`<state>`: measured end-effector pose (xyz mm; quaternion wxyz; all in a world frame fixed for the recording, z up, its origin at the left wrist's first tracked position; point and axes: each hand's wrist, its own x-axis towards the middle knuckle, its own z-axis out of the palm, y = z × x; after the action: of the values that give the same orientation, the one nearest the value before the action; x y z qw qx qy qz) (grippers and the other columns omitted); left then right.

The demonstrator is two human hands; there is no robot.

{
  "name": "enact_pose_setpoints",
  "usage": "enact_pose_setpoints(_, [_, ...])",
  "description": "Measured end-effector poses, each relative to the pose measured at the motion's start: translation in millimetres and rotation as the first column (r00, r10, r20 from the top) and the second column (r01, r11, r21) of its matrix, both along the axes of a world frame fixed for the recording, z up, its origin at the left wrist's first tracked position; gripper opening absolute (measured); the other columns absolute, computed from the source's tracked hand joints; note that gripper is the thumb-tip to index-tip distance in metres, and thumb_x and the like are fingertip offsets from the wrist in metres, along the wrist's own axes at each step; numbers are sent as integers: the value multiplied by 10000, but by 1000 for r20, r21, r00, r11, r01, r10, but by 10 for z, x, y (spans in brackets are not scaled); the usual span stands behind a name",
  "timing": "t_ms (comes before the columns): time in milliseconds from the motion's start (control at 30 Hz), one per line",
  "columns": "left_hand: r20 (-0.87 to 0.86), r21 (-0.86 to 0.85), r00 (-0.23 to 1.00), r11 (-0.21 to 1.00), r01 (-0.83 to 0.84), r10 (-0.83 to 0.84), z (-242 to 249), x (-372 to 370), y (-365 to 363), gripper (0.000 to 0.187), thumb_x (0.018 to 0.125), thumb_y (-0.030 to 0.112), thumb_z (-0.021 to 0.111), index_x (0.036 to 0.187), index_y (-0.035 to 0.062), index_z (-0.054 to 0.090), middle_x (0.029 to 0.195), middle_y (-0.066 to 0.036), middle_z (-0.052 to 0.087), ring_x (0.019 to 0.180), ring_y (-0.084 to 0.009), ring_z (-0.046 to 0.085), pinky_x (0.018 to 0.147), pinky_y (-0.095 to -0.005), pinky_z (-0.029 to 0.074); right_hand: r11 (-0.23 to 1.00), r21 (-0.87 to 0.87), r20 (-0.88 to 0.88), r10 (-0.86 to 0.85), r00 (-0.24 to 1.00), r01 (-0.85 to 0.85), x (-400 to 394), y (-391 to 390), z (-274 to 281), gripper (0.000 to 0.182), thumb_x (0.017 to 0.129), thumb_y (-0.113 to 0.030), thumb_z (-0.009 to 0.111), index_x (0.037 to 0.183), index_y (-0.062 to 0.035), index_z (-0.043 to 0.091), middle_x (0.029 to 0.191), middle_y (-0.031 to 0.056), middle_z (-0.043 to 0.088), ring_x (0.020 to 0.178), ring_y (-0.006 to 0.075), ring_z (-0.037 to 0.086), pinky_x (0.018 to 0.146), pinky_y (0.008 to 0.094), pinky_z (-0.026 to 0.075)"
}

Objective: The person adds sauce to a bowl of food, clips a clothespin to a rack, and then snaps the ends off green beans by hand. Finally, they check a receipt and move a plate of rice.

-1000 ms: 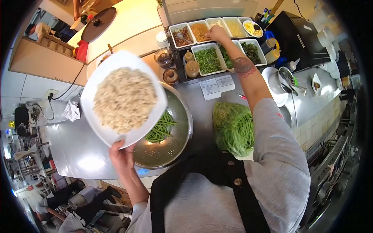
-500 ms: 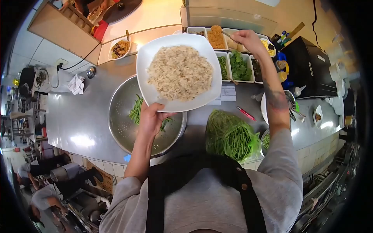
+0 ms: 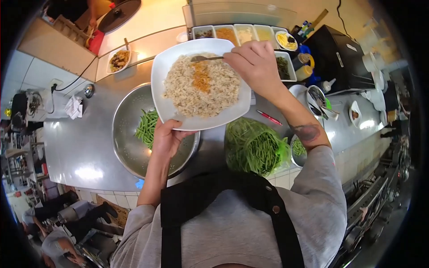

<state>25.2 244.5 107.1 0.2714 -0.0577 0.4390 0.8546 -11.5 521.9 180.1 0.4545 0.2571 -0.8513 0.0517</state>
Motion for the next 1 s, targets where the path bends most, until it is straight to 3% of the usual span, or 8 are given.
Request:
enact_pose_setpoints(67, [4,5,1000,1000,15,-15,-45,-5,-102,582,763,-8,481,1314,-72,308,1191,-264,527,953,-389,627,724,-453,597,999,53,-26,7,1000,-5,-74,65,5,72,748,-132,714,809,-104,687,728,20,636,633,211,554,576,320,444])
enact_pose_setpoints(200, [98,-60,990,994,-93,99,-171,7,-624,526,774,41,531,1282,-35,421,1232,-211,523,1086,-379,560,844,-506,541,849,-487,175,-136,975,206,-647,521,-171,133,786,-204,654,777,-74,678,731,110,652,694,316,616,622,416,475])
enact_pose_setpoints(267, [52,-86,967,966,-243,248,-145,-32,-1011,533,749,51,569,1262,-30,447,1212,-194,537,1064,-347,577,857,-466,545,814,-238,487,-373,790,530,-1004,740,-579,206,792,-251,630,817,-54,684,756,153,658,723,340,637,642,427,508])
enact_pose_setpoints(467, [-138,-124,870,863,-489,473,-317,-532,-2613,574,751,-34,542,1292,-105,362,1279,-244,466,1157,-392,503,955,-472,500,725,154,590,-613,526,672,-1522,808,-1759,213,827,-277,592,878,-101,701,872,133,669,788,315,655,699,408,523])
enact_pose_setpoints(600, [-186,-144,871,864,-482,454,-529,-819,-3285,746,733,-90,516,1387,-109,159,1378,-299,322,1242,-477,372,1053,-536,373,747,-96,422,-568,707,657,-1023,559,-1365,196,831,-247,608,912,-95,700,952,103,661,832,288,658,735,377,522])
enact_pose_setpoints(733, [-63,-134,896,886,-443,439,-998,-977,-3842,767,719,-98,513,1395,-101,151,1386,-293,314,1238,-470,383,1052,-525,383,799,-228,598,-336,728,556,-336,757,-939,196,769,-154,620,899,-9,646,910,217,638,846,399,607,735,408,495])
enact_pose_setpoints(867, [-54,-151,928,916,-372,368,-1406,-993,-3872,692,769,-77,492,1385,-105,179,1359,-299,349,1208,-472,417,1010,-501,443,751,-300,586,-342,735,588,616,1057,-1079,150,832,-181,667,943,-82,689,902,67,661,850,167,638,683,291,522])
enact_pose_setpoints(1000, [11,-103,914,910,-402,405,-1840,-1093,-4013,650,775,-76,490,1368,-107,225,1335,-264,405,1190,-427,460,998,-484,461,520,-361,703,-393,592,774,1710,942,-1155,179,858,-160,642,997,-52,676,958,67,656,867,137,626,720,275,507])
